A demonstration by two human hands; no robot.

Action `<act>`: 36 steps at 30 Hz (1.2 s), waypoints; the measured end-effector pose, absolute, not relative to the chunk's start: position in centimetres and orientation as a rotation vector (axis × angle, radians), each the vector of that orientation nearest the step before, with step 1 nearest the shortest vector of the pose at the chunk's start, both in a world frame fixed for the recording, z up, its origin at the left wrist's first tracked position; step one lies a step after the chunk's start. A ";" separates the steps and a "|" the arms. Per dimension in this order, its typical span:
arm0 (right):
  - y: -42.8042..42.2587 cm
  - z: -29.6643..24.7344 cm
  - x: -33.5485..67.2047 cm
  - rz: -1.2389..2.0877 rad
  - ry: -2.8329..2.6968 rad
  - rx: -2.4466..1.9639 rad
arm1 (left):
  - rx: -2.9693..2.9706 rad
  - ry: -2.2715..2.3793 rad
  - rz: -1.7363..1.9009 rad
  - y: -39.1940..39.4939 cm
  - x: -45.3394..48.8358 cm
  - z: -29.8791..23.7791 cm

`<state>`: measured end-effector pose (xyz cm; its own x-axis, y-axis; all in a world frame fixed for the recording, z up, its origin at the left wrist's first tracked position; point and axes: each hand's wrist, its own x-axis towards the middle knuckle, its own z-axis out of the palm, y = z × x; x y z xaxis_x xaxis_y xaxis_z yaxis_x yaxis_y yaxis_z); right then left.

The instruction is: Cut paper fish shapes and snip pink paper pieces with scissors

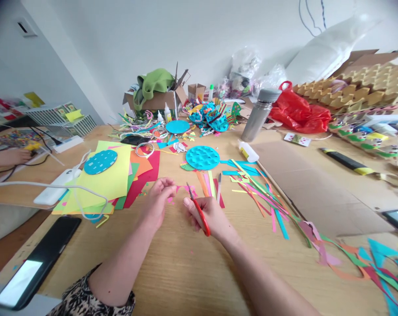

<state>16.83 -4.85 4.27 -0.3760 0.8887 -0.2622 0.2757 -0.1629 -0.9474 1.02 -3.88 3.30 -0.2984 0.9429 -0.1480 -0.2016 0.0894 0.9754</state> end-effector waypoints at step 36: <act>-5.1 3.1 16.5 1.502 -1.731 -1.261 | 0.743 1.083 1.250 -4.6 1.9 3.9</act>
